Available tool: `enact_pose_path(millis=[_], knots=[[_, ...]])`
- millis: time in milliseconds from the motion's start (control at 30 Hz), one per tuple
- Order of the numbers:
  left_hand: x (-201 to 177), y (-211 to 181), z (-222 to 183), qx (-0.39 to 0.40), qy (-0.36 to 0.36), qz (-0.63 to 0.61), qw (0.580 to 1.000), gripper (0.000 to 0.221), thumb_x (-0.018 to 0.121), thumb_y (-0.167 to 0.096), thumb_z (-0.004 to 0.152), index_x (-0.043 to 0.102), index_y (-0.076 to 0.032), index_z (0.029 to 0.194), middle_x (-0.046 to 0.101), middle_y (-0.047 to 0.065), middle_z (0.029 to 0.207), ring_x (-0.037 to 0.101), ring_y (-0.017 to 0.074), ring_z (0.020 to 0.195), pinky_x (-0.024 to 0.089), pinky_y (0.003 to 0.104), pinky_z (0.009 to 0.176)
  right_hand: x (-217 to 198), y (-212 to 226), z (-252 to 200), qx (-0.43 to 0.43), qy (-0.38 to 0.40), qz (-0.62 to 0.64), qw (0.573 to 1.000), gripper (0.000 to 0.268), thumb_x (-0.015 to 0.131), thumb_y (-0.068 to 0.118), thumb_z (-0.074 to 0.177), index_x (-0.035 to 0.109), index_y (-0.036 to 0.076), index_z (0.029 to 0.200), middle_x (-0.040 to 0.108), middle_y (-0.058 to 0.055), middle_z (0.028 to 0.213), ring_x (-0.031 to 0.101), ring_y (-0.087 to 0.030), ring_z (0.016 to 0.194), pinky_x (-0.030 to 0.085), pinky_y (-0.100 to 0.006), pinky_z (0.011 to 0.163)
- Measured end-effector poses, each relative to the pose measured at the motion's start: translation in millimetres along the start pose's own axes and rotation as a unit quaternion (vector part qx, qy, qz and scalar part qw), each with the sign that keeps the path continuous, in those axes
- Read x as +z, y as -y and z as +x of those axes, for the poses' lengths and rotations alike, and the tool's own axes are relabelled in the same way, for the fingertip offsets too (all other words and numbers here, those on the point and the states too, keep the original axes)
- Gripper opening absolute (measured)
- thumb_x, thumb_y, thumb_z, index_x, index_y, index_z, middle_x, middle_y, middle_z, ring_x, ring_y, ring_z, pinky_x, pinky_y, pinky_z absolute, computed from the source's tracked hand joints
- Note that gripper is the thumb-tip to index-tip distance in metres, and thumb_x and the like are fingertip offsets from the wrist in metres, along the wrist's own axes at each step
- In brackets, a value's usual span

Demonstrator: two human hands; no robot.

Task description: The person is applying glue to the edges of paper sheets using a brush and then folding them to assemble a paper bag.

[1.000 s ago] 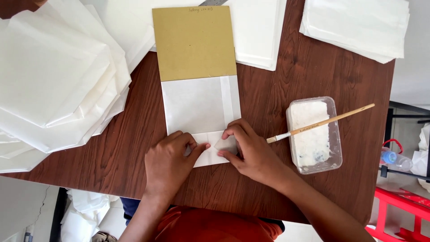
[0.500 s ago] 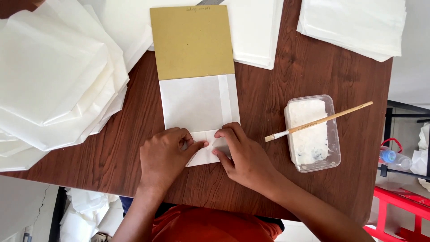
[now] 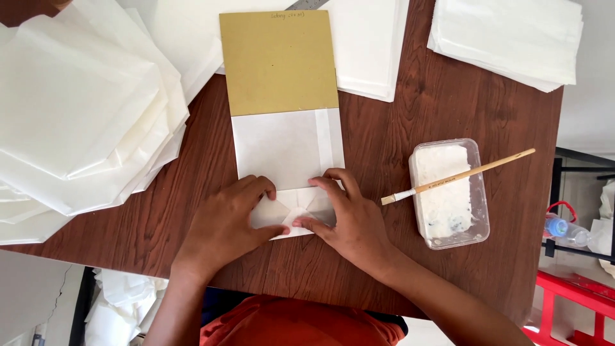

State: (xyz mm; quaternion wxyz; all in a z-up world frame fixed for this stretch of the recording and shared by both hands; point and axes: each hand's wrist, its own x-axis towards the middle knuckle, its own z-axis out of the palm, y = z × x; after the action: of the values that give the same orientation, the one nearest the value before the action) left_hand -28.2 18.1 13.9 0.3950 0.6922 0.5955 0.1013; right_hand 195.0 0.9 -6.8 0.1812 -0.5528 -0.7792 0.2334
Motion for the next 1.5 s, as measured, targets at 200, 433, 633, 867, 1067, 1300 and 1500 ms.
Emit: enact_pose_path(millis=[200,433,633,867,1067,1300,1500], knots=[[10.8,6.1,-14.0,0.034,0.003,0.034,0.999,0.061,0.09,-0.027,0.074,0.065,-0.019,0.129,0.062,0.006,0.113,0.072,0.0374,0.103,0.061,0.055,0.084,7.7,-5.7,-5.6,-0.037,-0.017,-0.026,0.999,0.044,0.077,0.028,0.09,0.059,0.016,0.128,0.052,-0.007,0.118,0.076,-0.034,0.08,0.064,-0.044,0.064],[40.6,24.9,-31.3,0.224,-0.142,0.061,0.962,0.036,0.083,-0.018,0.086,0.062,-0.014,0.115,0.062,0.007,0.112,0.068,0.0211,0.072,0.063,0.035,0.055,9.6,-11.7,-25.2,-0.168,-0.093,-0.092,0.977,0.022,0.08,0.015,0.091,0.062,0.01,0.103,0.057,-0.006,0.109,0.055,-0.007,0.058,0.046,-0.018,0.042],[57.1,28.4,-59.9,0.277,-0.209,0.091,0.934,0.015,0.071,-0.016,0.096,0.073,-0.013,0.111,0.065,0.006,0.111,0.064,0.0231,0.086,0.056,0.037,0.071,-6.5,-1.5,-27.3,-0.268,-0.071,-0.145,0.95,0.015,0.076,0.009,0.093,0.067,0.009,0.081,0.062,-0.003,0.101,0.059,-0.011,0.061,0.046,-0.022,0.048],[80.6,33.4,-69.2,0.173,-0.277,0.161,0.931,0.018,0.074,-0.035,0.091,0.078,-0.036,0.109,0.063,0.009,0.129,0.059,0.0322,0.108,0.042,0.047,0.078,-17.2,10.2,-36.6,-0.162,0.008,-0.101,0.981,0.026,0.068,0.037,0.098,0.067,0.011,0.101,0.053,-0.006,0.111,0.053,-0.013,0.046,0.043,-0.023,0.03],[89.0,26.1,-76.1,0.144,-0.308,0.148,0.929,0.025,0.074,-0.036,0.091,0.076,-0.039,0.115,0.049,0.014,0.153,0.056,0.0349,0.127,0.041,0.053,0.1,-8.5,-0.6,-39.9,0.0,-0.014,-0.144,0.989,0.058,0.064,0.046,0.095,0.047,0.0,0.126,0.051,-0.019,0.131,0.064,-0.029,0.051,0.053,-0.034,0.026],[92.8,23.4,-77.4,0.133,-0.313,0.137,0.931,0.022,0.072,-0.034,0.09,0.078,-0.033,0.112,0.047,0.018,0.157,0.047,0.0392,0.145,0.033,0.059,0.114,-17.4,6.0,-34.0,0.082,0.033,-0.063,0.994,0.076,0.064,0.048,0.092,0.035,0.002,0.147,0.047,-0.017,0.14,0.068,-0.031,0.051,0.059,-0.044,0.033],[91.2,23.0,-78.6,0.149,-0.339,0.079,0.925,0.015,0.075,-0.026,0.088,0.08,-0.028,0.102,0.055,0.017,0.146,0.056,0.03,0.134,0.038,0.059,0.114,-19.0,2.6,-35.1,0.201,0.025,0.28,0.938,0.083,0.077,0.039,0.081,0.04,0.012,0.15,0.059,0.0,0.116,0.055,-0.007,0.06,0.05,-0.023,0.052]])
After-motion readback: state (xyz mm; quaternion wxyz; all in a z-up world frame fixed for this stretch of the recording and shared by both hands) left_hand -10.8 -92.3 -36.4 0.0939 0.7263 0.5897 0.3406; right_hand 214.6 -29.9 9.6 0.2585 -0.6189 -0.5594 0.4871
